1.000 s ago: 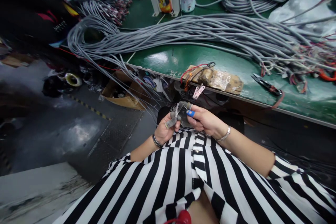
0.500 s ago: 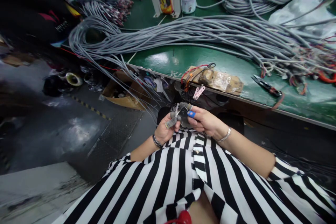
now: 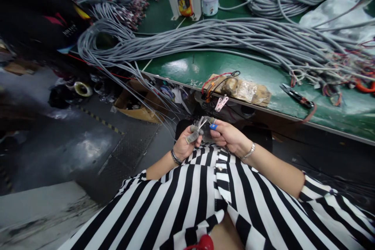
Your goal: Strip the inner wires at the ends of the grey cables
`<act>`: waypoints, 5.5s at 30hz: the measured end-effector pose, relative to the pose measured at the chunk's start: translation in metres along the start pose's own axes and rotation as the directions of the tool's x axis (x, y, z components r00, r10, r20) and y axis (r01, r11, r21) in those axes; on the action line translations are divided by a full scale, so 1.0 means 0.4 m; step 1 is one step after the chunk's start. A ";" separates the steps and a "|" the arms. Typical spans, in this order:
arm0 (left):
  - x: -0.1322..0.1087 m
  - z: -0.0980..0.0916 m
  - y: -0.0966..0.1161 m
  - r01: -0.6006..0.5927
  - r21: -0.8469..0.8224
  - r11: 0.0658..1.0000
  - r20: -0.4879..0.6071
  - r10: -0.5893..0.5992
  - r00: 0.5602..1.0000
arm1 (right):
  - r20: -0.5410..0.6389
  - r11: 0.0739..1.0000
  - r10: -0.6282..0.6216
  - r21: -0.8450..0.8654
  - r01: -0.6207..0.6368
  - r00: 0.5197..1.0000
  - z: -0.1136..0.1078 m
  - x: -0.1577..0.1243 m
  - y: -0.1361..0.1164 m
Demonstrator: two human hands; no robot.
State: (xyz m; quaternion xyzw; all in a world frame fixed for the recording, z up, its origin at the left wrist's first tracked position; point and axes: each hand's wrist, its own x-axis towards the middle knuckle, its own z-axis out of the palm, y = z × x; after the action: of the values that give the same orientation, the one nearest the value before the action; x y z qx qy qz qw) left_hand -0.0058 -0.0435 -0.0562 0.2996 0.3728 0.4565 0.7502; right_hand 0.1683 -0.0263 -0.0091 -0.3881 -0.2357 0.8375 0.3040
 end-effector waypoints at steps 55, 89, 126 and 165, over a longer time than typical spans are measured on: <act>-0.031 0.019 0.051 -0.355 0.934 -0.034 0.325 0.486 0.811 | 0.204 0.021 -0.793 -0.933 0.360 0.574 -0.098 -0.089 -0.023; -0.022 0.003 0.057 -0.298 0.846 0.442 0.032 0.516 0.856 | 0.557 -0.391 -0.523 -0.830 0.398 0.646 -0.098 -0.051 0.045; -0.009 0.044 0.078 -0.089 -0.110 0.990 0.105 0.100 0.989 | 0.449 -0.037 -0.759 -0.753 0.657 0.471 0.058 -0.038 -0.015; 0.157 0.102 0.118 -0.253 0.464 0.849 0.173 0.193 0.966 | -0.153 0.932 -0.362 -0.040 0.361 0.919 -0.111 0.096 -0.099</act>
State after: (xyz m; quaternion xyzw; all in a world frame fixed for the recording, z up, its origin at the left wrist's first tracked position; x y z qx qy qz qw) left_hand 0.0256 0.0280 -0.0146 0.5449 0.3916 0.4145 0.6147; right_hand 0.1969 0.0353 -0.0296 -0.4048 -0.2831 0.7322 0.4688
